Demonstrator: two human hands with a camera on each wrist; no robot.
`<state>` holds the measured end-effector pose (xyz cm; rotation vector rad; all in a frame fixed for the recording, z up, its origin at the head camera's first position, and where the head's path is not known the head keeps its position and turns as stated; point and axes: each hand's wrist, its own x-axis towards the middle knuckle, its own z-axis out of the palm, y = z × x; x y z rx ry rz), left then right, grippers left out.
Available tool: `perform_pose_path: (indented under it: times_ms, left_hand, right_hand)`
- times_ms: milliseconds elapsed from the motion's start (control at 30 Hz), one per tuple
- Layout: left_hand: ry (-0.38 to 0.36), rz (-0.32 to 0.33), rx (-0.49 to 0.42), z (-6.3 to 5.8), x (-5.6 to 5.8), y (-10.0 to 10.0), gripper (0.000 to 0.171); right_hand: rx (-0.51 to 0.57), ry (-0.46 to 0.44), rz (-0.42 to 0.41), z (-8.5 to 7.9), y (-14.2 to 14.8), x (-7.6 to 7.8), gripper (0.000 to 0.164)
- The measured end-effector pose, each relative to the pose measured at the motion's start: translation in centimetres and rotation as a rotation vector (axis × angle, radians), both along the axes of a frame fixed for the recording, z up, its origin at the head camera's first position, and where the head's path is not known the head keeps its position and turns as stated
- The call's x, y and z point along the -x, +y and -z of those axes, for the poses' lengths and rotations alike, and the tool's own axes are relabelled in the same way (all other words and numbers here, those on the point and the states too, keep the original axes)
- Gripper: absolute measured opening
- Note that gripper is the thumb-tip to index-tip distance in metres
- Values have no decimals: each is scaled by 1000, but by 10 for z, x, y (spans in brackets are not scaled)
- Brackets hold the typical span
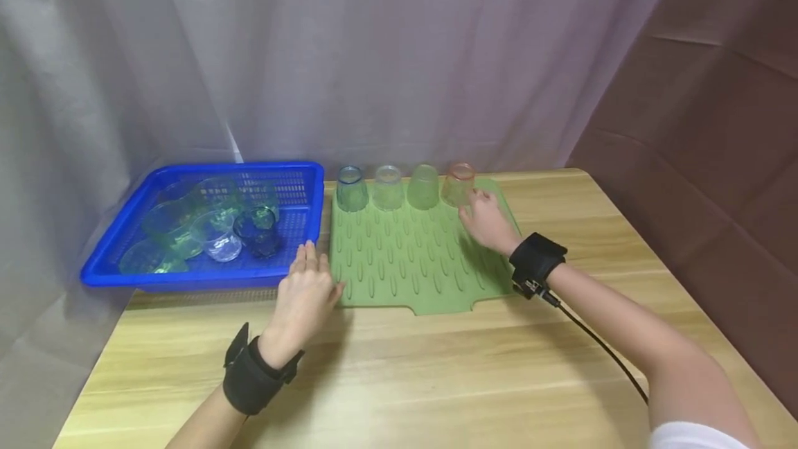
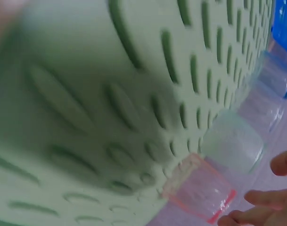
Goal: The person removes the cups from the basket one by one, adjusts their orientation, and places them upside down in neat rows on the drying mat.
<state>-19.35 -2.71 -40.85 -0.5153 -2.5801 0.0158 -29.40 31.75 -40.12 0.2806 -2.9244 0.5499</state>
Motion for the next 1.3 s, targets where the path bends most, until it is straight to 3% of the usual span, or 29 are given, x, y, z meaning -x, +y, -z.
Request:
perform_pose_path:
  times_ms: [167, 433, 767, 1133, 1300]
  left_hand:
    - [-13, 9, -20, -3, -1, -3, 58]
    - [-121, 91, -122, -12, 4, -7, 53]
    - [-191, 150, -236, -15, 8, -17, 47]
    - [-218, 236, -395, -20, 19, -24, 28]
    - [-239, 235, -388, -21, 19, -24, 25]
  right_hand:
    - [-26, -118, -51, 13, -5, -26, 51]
    - [-52, -153, -117, 32, -3, -69, 51]
    - [-48, -189, -122, 51, -7, -94, 54]
    - [-57, -269, -178, 52, -14, -128, 63]
    - [-51, -273, -190, 55, -15, -138, 65]
